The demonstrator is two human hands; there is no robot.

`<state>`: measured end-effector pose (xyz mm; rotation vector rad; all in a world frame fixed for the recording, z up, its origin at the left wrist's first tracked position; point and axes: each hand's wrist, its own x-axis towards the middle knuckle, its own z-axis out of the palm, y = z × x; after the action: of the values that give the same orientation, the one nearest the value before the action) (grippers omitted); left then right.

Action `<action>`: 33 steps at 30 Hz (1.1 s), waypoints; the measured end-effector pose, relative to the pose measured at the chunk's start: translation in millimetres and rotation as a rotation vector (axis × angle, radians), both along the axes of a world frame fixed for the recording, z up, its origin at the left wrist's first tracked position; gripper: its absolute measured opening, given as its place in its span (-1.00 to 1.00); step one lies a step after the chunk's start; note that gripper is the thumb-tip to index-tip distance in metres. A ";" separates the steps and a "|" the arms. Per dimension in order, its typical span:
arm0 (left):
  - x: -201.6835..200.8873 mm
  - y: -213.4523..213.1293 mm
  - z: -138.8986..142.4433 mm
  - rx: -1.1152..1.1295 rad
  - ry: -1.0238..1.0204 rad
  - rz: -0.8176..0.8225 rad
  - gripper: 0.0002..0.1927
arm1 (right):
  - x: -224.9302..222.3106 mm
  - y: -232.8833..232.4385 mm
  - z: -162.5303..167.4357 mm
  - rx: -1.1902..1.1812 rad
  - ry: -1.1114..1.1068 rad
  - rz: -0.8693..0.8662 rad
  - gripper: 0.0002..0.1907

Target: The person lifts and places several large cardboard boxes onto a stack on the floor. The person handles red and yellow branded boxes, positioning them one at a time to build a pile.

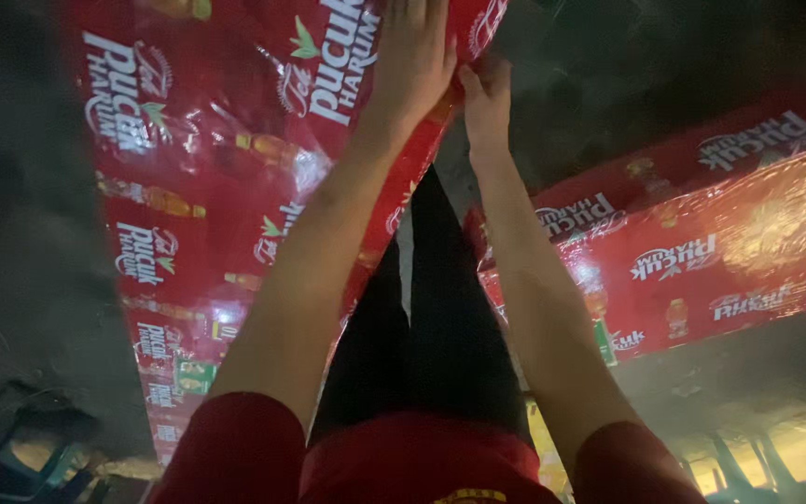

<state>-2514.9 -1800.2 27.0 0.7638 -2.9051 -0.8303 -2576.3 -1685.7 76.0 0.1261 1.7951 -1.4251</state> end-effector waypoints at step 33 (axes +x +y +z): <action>254.1 206.7 264.8 0.658 -0.196 -0.695 -0.67 | 250.3 358.1 252.8 -0.089 0.001 -0.456 -0.86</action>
<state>-2260.8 -1593.5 291.8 -0.2452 -3.0783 -1.9133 -2326.1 -1327.6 328.8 0.5156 1.7691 -1.8168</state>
